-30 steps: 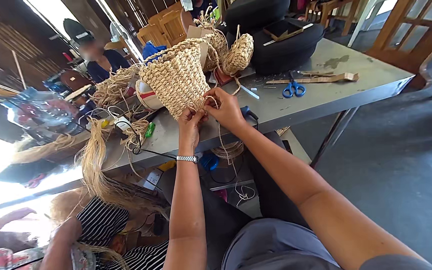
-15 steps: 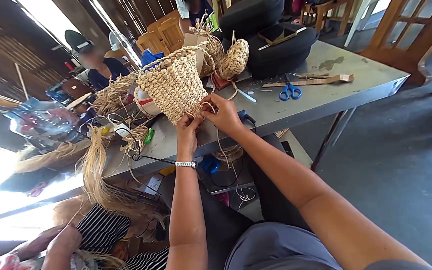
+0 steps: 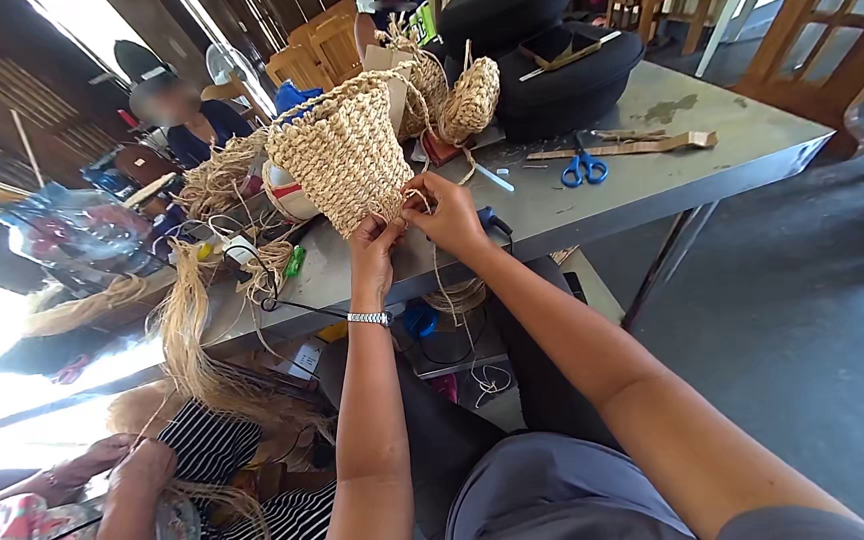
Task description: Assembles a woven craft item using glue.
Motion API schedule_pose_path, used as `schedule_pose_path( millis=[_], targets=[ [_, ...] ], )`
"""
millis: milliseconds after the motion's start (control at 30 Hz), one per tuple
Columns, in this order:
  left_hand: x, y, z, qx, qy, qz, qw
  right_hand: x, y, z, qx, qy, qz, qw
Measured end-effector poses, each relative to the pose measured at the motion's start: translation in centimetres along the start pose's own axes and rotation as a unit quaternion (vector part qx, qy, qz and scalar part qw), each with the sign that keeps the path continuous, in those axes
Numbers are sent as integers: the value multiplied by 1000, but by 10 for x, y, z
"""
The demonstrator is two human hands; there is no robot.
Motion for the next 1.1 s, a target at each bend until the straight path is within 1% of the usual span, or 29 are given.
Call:
schedule_pose_path(
  millis=[167,600,833,1000,1100],
  targets=[
    [-14,3,-11,37,9,9,999,1,0,-2,7,6,-1,1000],
    [-14,3,-11,40,6,5,999,-2,1,3,1,-10,-3,1000],
    [-14,2,-10,27,-4,-13,1000,-4,2,3,42,-9,9,999],
    [-14,3,-11,17,-11,-22,1000,-2,4,-1,84,12,25,996],
    [-14,2,-10,7,-16,-28,999,-1,5,-2,86,13,30,996]
  ],
)
Point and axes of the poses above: each hand's wrist, its own x-axis towards the middle knuckle, its own y-axis out of the palm, z = x × y, the point moved 8 cm from there along x, towards the middle knuckle, and after that the axes turned 9 degrees about y, right-handed, at the moved point
